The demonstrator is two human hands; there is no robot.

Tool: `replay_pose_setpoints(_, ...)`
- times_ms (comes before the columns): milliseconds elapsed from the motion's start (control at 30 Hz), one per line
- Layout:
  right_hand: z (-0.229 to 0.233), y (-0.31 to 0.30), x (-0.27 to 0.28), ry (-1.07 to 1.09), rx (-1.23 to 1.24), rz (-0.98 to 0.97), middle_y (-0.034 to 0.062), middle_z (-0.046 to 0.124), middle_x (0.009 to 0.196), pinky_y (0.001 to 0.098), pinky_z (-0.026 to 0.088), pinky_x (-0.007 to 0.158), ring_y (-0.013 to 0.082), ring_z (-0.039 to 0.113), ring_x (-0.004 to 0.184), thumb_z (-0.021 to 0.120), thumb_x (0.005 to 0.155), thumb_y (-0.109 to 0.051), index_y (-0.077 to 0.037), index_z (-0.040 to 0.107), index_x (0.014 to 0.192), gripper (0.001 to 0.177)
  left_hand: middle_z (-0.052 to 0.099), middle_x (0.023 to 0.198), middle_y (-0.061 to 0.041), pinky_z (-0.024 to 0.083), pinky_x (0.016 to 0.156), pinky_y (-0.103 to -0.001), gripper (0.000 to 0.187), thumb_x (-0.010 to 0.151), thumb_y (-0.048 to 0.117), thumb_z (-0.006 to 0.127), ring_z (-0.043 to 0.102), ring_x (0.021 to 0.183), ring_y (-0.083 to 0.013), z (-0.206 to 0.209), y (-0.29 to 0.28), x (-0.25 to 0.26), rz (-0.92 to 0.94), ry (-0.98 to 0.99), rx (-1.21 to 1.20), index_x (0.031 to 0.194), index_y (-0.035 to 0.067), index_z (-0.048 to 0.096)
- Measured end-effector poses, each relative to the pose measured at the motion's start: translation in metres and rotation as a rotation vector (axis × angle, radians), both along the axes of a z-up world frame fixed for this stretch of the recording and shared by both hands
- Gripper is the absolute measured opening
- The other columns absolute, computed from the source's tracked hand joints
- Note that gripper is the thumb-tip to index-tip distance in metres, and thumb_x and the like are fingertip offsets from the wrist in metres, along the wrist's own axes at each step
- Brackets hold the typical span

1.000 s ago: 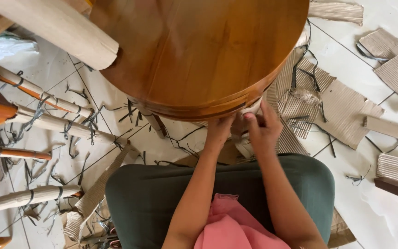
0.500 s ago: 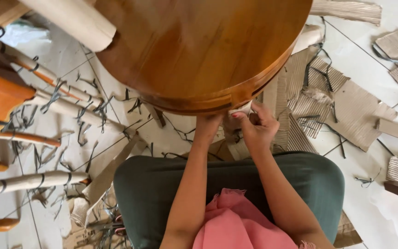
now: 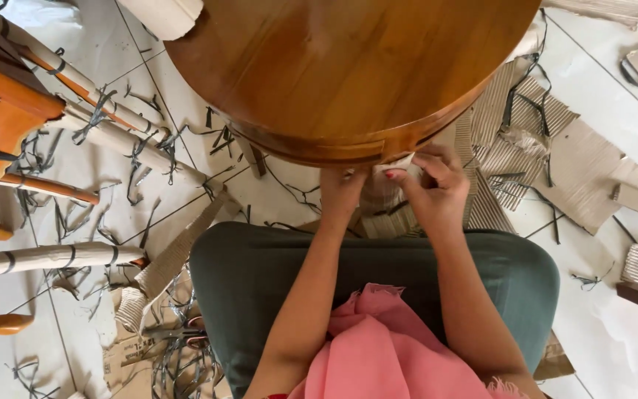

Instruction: Wrapping a wooden chair leg with corrugated cardboard and securing it with twine

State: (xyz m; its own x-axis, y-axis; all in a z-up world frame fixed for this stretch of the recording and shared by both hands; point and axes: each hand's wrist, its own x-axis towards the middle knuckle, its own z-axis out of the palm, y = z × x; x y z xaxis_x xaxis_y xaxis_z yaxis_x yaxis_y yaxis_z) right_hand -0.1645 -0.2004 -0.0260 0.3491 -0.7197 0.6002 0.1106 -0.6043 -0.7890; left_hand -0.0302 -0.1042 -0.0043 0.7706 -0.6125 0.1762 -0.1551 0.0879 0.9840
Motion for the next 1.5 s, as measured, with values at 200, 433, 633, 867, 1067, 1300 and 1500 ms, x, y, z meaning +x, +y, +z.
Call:
replay_pose_setpoints(200, -0.002, 0.008, 0.0, 0.058, 0.123, 0.013, 0.0099, 0.066, 0.064, 0.0237, 0.039, 0.04, 0.0102, 0.05, 0.044, 0.098, 0.08, -0.011, 0.005, 0.076, 0.101, 0.034, 0.072, 0.105, -0.017, 0.061, 0.083, -0.051, 0.031, 0.097, 0.01, 0.064, 0.072, 0.096, -0.0323, -0.021, 0.011, -0.029, 0.223, -0.027, -0.087, 0.128, 0.005, 0.066)
replay_pose_setpoints(433, 0.019, -0.004, -0.021, 0.092, 0.379, 0.215, 0.0104, 0.066, 0.059, 0.02, 0.039, 0.046, 0.006, 0.048, 0.05, 0.082, 0.095, -0.01, -0.002, 0.075, 0.11, 0.018, 0.057, 0.138, -0.01, 0.057, 0.101, -0.046, 0.067, 0.085, 0.013, 0.085, 0.056, 0.129, -0.0317, -0.02, 0.007, -0.042, 0.141, -0.339, -0.264, 0.143, 0.008, 0.052)
replay_pose_setpoints(633, -0.003, -0.029, -0.032, 0.219, 0.348, 0.347, 0.0172, 0.069, 0.083, 0.026, 0.043, 0.041, 0.0115, 0.052, 0.045, 0.082, 0.091, -0.01, -0.002, 0.064, 0.138, 0.051, 0.065, 0.131, -0.01, 0.055, 0.103, -0.049, 0.066, 0.081, 0.019, 0.09, 0.06, 0.126, -0.031, -0.048, 0.001, -0.029, 0.216, -0.355, -0.208, 0.139, 0.008, 0.059)
replay_pose_setpoints(867, -0.002, -0.025, -0.029, 0.249, 0.414, 0.237, -0.0034, 0.038, 0.052, 0.0214, 0.024, 0.043, 0.0055, 0.034, 0.043, 0.086, 0.089, -0.012, -0.006, 0.059, 0.107, 0.033, 0.057, 0.138, -0.011, 0.056, 0.101, -0.049, 0.076, 0.079, 0.023, 0.092, 0.06, 0.126, -0.0313, -0.064, 0.022, -0.017, 0.151, -0.275, -0.168, 0.14, 0.008, 0.051)
replay_pose_setpoints(1067, 0.017, -0.008, -0.036, 0.145, 0.454, 0.224, 0.0088, 0.061, 0.083, 0.021, 0.028, 0.045, 0.0058, 0.04, 0.051, 0.086, 0.087, -0.001, -0.005, 0.045, 0.112, 0.049, 0.056, 0.135, -0.015, 0.058, 0.095, -0.05, 0.054, 0.086, 0.026, 0.086, 0.062, 0.119, -0.0337, -0.042, 0.039, -0.032, 0.182, -0.401, -0.097, 0.129, 0.009, 0.058)
replay_pose_setpoints(1300, 0.089, 0.019, -0.047, 0.211, 0.189, 0.332, -0.0016, 0.043, 0.049, 0.0201, 0.024, 0.043, 0.0057, 0.036, 0.039, 0.077, 0.088, 0.007, -0.006, 0.069, 0.125, 0.04, 0.052, 0.141, -0.013, 0.057, 0.097, -0.052, 0.036, 0.097, 0.025, 0.075, 0.07, 0.102, -0.0249, 0.013, 0.061, -0.03, -0.004, -0.487, -0.068, 0.132, 0.026, 0.069)
replay_pose_setpoints(1500, 0.088, 0.009, -0.06, 0.276, -0.079, 0.347, 0.0119, 0.056, 0.072, 0.0316, 0.037, 0.048, 0.0154, 0.047, 0.049, 0.082, 0.081, 0.008, -0.002, 0.073, 0.127, 0.047, 0.064, 0.122, -0.021, 0.06, 0.08, -0.048, 0.056, 0.094, 0.032, 0.077, 0.072, 0.086, -0.0302, 0.021, 0.073, -0.031, -0.124, -0.5, 0.014, 0.147, 0.028, 0.059)
